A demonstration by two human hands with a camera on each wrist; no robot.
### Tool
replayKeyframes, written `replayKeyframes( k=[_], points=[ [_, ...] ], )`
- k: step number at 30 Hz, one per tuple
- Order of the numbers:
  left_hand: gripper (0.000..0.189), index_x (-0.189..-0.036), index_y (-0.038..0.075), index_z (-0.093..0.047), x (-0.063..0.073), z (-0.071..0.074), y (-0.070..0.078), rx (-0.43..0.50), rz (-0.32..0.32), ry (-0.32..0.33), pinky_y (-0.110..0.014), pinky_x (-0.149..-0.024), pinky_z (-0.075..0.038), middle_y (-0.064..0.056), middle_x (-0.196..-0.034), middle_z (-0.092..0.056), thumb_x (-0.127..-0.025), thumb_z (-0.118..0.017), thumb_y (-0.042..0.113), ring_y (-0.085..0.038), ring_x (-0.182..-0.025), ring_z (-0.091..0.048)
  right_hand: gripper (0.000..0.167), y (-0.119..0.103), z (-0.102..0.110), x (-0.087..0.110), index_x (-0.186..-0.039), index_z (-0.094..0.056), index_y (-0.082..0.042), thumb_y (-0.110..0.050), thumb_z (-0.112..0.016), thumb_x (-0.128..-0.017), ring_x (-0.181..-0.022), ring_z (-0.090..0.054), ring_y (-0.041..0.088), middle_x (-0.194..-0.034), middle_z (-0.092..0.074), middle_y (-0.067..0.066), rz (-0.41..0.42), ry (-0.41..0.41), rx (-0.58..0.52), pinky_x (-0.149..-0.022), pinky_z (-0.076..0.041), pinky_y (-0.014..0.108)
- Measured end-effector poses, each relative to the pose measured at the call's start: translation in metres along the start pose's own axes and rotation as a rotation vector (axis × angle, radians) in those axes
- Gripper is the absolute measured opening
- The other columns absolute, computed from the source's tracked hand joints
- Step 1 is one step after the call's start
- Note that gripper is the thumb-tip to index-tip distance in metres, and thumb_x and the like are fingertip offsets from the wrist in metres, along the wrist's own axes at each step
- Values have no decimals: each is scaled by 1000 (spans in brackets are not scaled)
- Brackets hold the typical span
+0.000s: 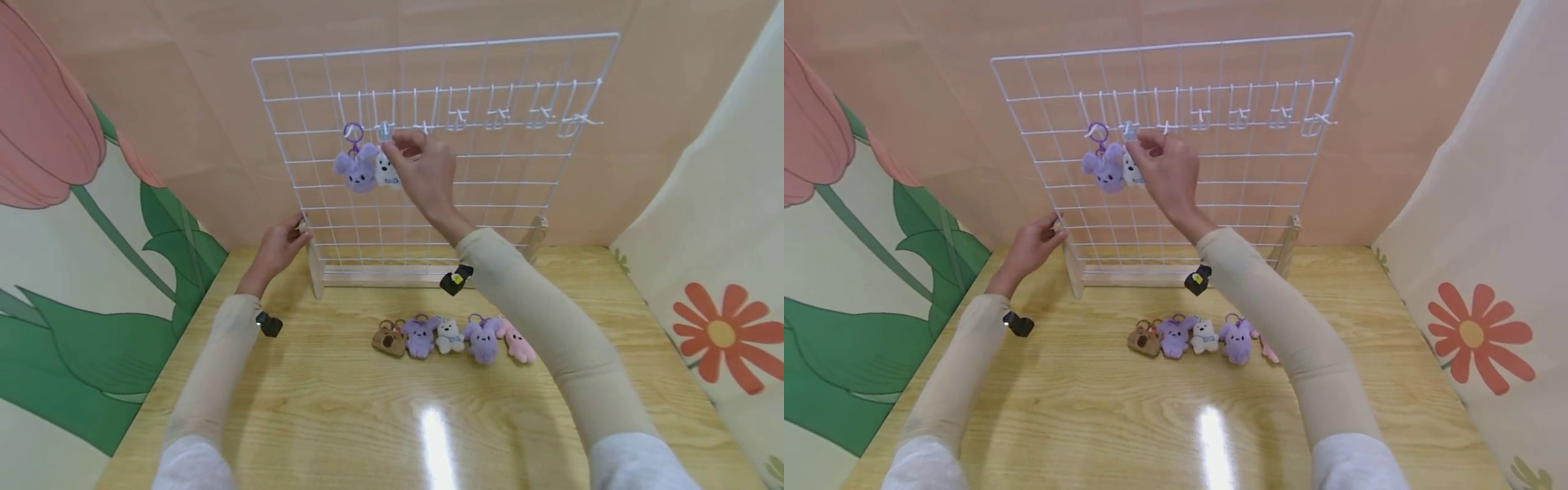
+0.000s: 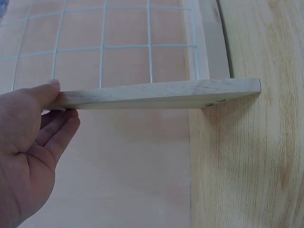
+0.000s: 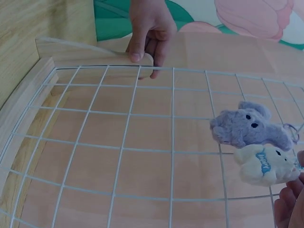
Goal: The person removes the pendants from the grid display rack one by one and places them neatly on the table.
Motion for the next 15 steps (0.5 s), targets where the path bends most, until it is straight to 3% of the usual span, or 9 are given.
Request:
replayKeyframes(
  k=[15],
  points=[
    [56,-150,-8,-42,0,0,2,-6,-25,5,-49,-98,-57,-29,-144,-53,-103,-63,14,-44,-122,-62,29,-2,-4,1,-105,-78,-4,-29,-82,-90,-75,-67,13,-97,-78,11,-24,27,16,-68,-56,17]
  ],
)
Point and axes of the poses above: each hand's wrist, its own x-axis away from the middle knuckle, its own z-axis out of the back of the hand, y = z × x, the point moved 7 cm from there along -x, towards the middle knuckle
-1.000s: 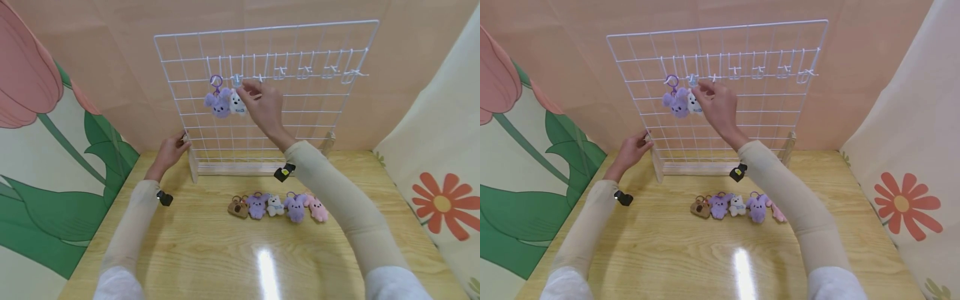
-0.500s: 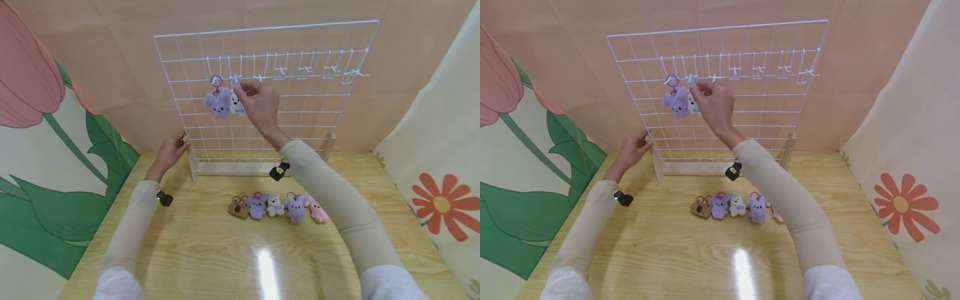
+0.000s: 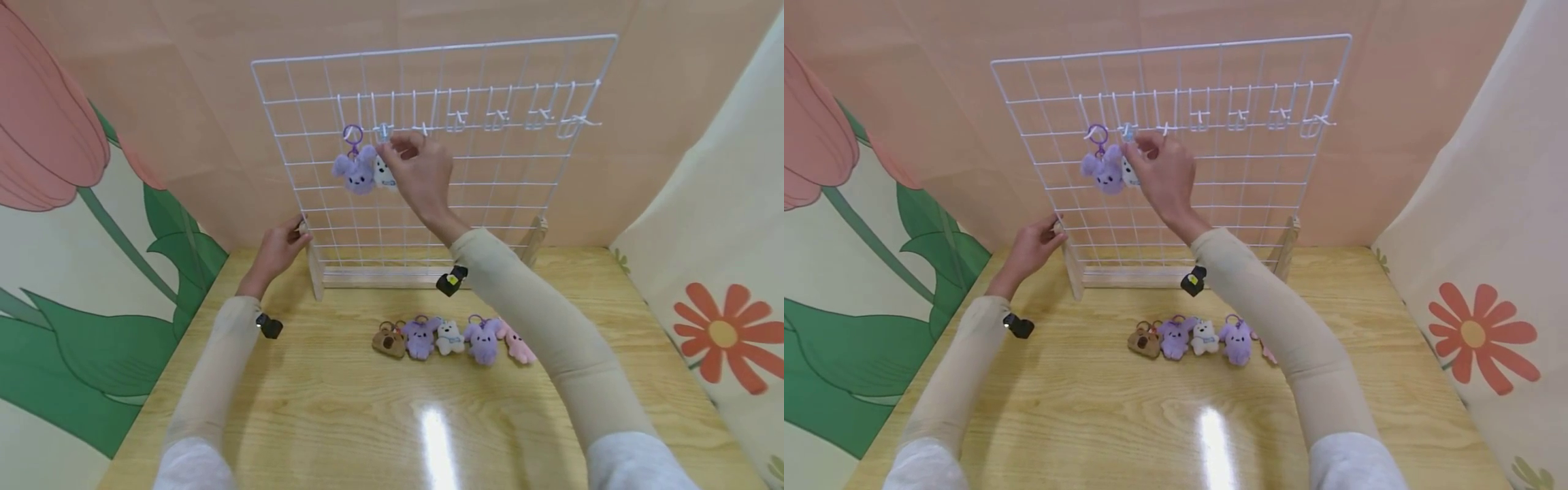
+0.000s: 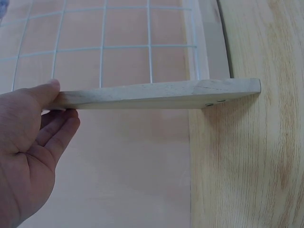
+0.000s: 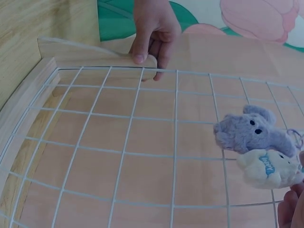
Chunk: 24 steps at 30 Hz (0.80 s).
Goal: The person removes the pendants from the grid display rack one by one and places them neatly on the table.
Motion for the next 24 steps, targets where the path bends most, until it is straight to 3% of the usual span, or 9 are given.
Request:
replayKeyframes(
  k=[9,24],
  points=[
    [56,-151,-8,-42,0,-1,0,13,-4,-1,-47,-99,-56,-30,-144,-53,-103,-63,14,-44,-123,-62,30,-2,-3,1,-107,-79,-6,-32,-80,-92,-75,-65,11,-97,-78,8,-42,-8,49,-66,-53,18],
    [56,-148,-11,-44,-1,1,-2,8,-3,15,-47,-97,-57,-31,-141,-55,-102,-64,12,-45,-119,-64,25,-2,-4,-3,-106,-80,-8,-31,-74,-97,-70,-64,10,-92,-78,8,-102,10,29,-57,-53,18]
  ],
)
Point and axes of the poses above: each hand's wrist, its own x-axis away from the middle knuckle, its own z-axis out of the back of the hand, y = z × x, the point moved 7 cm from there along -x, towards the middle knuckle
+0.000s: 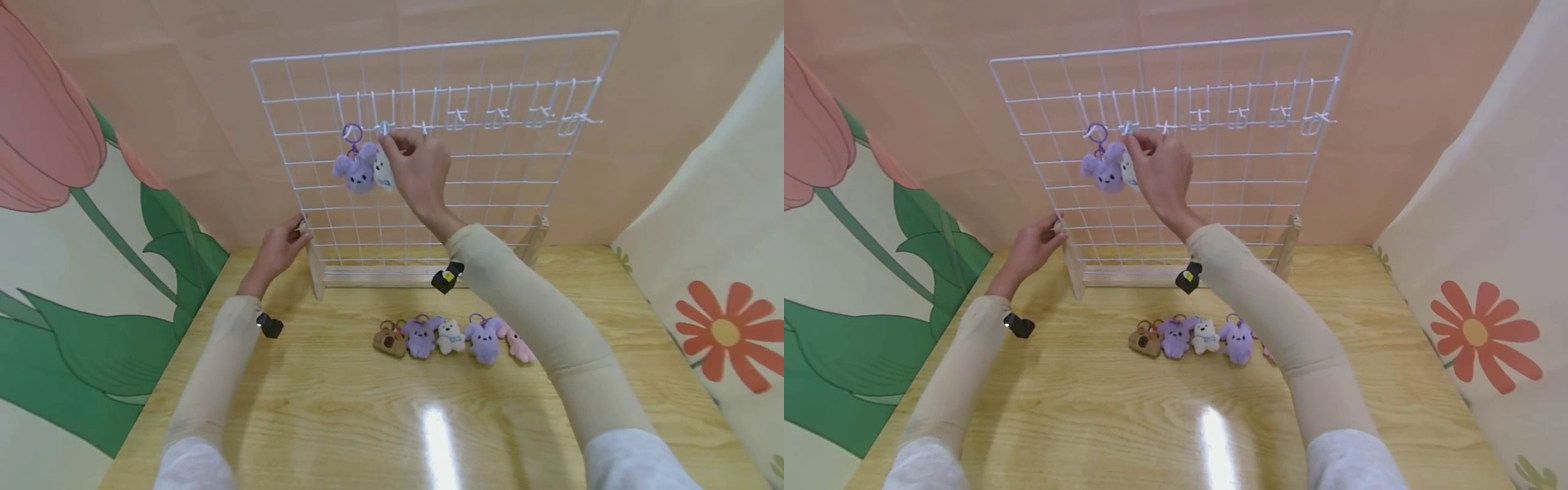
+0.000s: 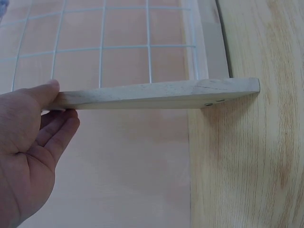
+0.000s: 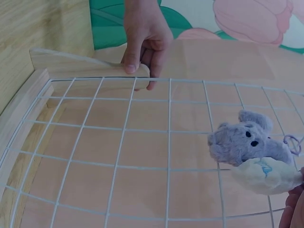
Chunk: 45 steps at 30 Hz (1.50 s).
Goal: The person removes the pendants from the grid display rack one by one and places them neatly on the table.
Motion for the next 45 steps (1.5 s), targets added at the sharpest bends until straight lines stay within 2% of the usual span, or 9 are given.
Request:
replayKeyframes(
  k=[9,20,27,32,45],
  points=[
    [57,-149,-10,-42,0,0,-1,-1,7,-5,-47,-98,-57,-30,-145,-52,-103,-64,13,-45,-121,-63,20,3,2,-3,-103,-81,-8,-26,-75,-95,-67,-64,9,-93,-79,8,4,24,-15,-58,-51,17],
    [58,-150,-9,-42,2,0,-1,6,23,-12,-47,-98,-57,-28,-146,-51,-103,-64,14,-44,-122,-63,24,-1,0,-1,-105,-80,-7,-28,-77,-95,-70,-65,10,-94,-78,8,-15,19,-65,-57,-54,18],
    [55,-148,-10,-45,3,1,1,1,-26,-2,-48,-97,-58,-29,-145,-53,-102,-65,12,-43,-120,-64,20,-1,0,-1,-102,-81,-6,-24,-77,-94,-69,-66,9,-94,-79,9,-10,48,-82,-58,-55,17],
    [55,-148,-10,-44,3,0,1,3,-29,-7,-49,-98,-57,-30,-144,-53,-103,-64,12,-44,-121,-63,19,0,1,-1,-101,-80,-4,-22,-77,-94,-67,-65,10,-92,-78,10,-10,47,-120,-57,-54,18],
    [55,-150,-7,-45,2,0,1,-17,-19,-1,-48,-98,-57,-29,-141,-56,-102,-65,14,-44,-120,-64,14,-5,10,10,-99,-80,-5,-17,-77,-93,-64,-62,11,-92,-78,8,65,63,-189,-55,-52,18]
  ],
)
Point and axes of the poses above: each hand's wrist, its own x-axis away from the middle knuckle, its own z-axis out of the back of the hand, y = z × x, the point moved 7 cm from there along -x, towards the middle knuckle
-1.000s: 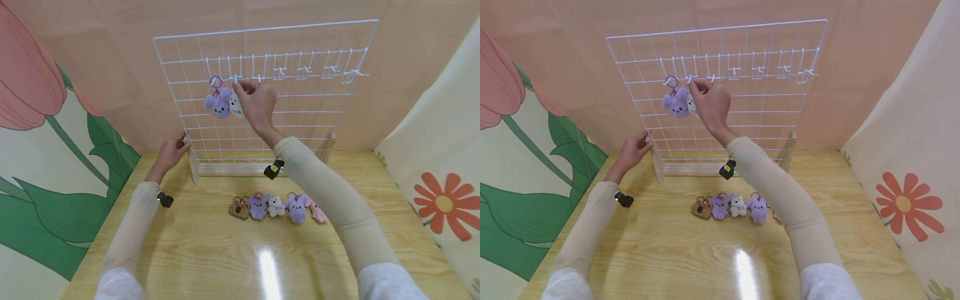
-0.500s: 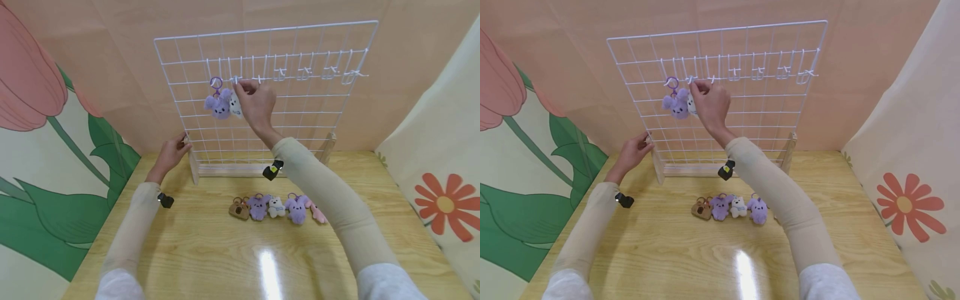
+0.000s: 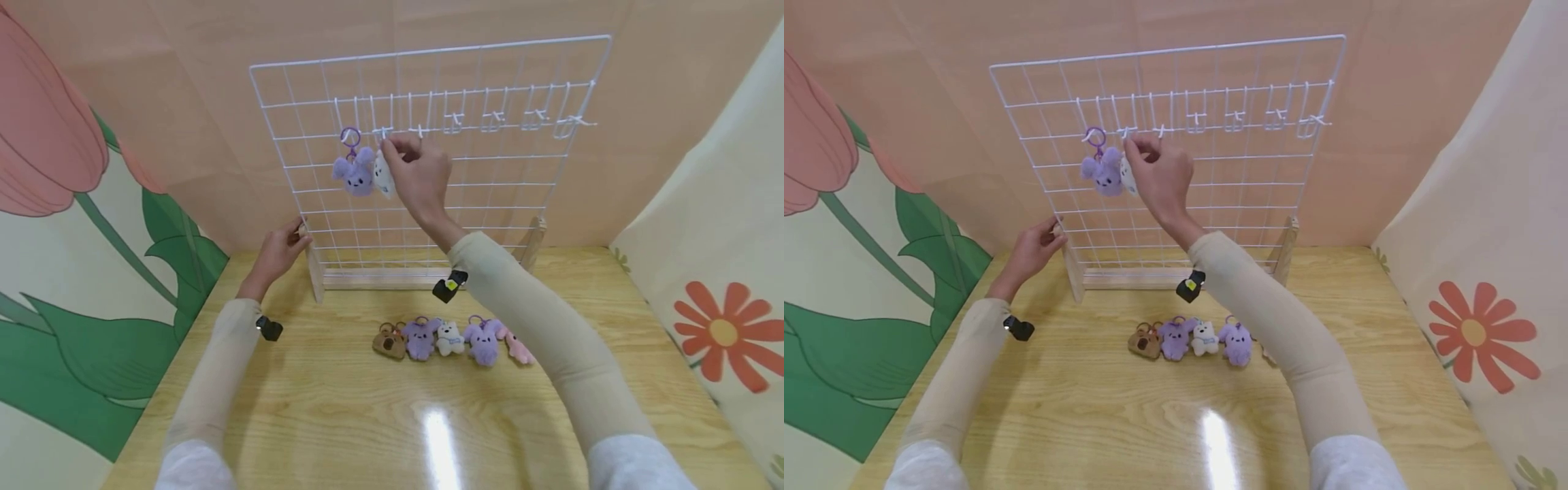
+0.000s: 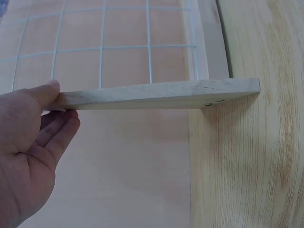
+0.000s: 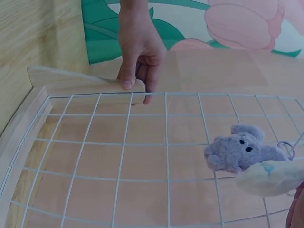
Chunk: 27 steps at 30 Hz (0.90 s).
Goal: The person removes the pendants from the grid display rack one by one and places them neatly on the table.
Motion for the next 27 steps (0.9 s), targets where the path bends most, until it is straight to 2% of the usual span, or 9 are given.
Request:
replayKeyframes(
  k=[11,18,27],
  points=[
    [55,-150,-7,-45,2,1,2,5,17,-4,-50,-99,-57,-29,-141,-56,-103,-64,14,-44,-120,-64,13,-9,4,8,-98,-80,-4,-15,-75,-94,-67,-63,11,-90,-77,7,32,-17,-33,-57,-54,19],
    [57,-152,-5,-42,2,2,3,-5,18,-9,-51,-100,-56,-27,-147,-51,-104,-63,17,-44,-123,-62,16,-18,9,13,-99,-78,-2,-18,-74,-96,-69,-62,10,-89,-76,8,42,-34,-39,-58,-54,19],
    [55,-151,-6,-44,1,2,4,-6,24,-5,-50,-99,-56,-29,-143,-54,-103,-64,14,-44,-122,-62,16,-24,14,25,-98,-78,1,-15,-75,-95,-70,-65,11,-87,-75,11,95,-83,-31,-61,-57,19]
  ],
)
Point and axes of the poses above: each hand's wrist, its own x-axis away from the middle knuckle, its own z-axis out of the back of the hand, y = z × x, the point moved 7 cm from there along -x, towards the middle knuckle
